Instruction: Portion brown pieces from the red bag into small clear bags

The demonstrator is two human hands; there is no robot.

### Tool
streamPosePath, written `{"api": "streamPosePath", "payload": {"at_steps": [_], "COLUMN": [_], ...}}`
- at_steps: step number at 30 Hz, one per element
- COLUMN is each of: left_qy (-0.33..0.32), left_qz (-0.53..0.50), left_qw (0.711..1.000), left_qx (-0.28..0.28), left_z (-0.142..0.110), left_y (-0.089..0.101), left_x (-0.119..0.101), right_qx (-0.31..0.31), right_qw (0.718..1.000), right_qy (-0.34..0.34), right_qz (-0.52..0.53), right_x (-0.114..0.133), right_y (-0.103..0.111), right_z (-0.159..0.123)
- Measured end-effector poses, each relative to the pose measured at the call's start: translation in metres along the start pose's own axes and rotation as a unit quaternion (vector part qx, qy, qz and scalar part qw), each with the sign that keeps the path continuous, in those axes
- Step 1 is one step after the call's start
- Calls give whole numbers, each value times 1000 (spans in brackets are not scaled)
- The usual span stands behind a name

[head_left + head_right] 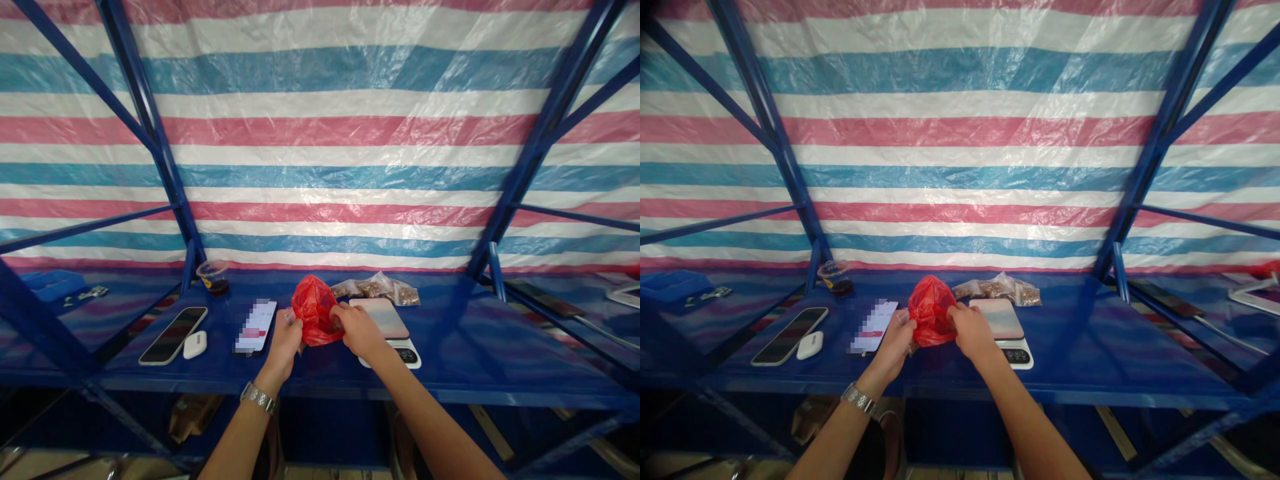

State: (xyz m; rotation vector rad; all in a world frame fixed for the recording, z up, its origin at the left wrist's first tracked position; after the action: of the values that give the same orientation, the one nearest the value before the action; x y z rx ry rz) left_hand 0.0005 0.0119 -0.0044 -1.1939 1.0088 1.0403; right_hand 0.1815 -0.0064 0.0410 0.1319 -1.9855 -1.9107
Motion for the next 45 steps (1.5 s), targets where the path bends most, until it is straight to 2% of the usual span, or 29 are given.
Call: {"api": "streamPosePath", "payload": {"at_steps": [4, 7, 9, 11, 14, 16, 18, 20, 23, 26, 35, 40, 43, 45], "left_qy": [-8, -17, -46, -101, -179, -195, -169, -97, -22, 44, 82, 83, 70, 56], "left_qz": [49, 81, 131, 219, 353, 391, 397, 424, 499, 537, 560, 571, 558, 513], "left_qw": [998, 996, 990, 969, 911, 894, 901, 900, 863, 836, 822, 816, 827, 857], "left_qx": [-31, -14, -9, -46, -116, -95, -31, 16, 67, 100, 61, 35, 12, 2], "left_z": [-2, -4, -6, -8, -15, -22, -31, -42, -58, -66, -53, -49, -45, -40], "left_y": [2, 2, 2, 5, 6, 2, -8, -21, -40, -51, -40, -38, -38, -38], "left_x": [-6, -14, -22, -33, -49, -55, -57, -55, -49, -40, -28, -24, -21, -17], "right_qx": [-8, -20, -37, -61, -92, -99, -93, -78, -55, -41, -52, -45, -46, -44], "right_qw": [1000, 998, 994, 988, 980, 982, 988, 994, 998, 999, 996, 997, 998, 998], "right_qy": [11, 9, 10, 9, 4, 4, 8, 12, 13, 14, 7, 11, 35, 48], "right_qz": [15, 53, 98, 144, 178, 161, 120, 77, 24, -15, -76, -59, -32, -17], "right_x": [-6, -10, -13, -17, -22, -24, -23, -20, -13, -9, -5, -5, 0, 4], "right_y": [-1, -2, -2, 0, 3, 6, 6, 5, 1, 1, 4, 0, -1, -2], "right_z": [0, 1, 2, 3, 3, 2, 0, -2, -5, -6, -3, 1, 6, 8]}}
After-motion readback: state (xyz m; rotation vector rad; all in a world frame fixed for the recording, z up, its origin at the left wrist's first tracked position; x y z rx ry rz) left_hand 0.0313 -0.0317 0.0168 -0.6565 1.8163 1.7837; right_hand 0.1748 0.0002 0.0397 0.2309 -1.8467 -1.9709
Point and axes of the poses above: each hand's wrist, its own z-axis towards the middle knuckle, its own y-axis out of the back of the hand, x = y × z, the point moved 2 cm from there along z, towards the middle knuckle, and after that the axes turned 10 degrees about x, right-handed, at the moved point
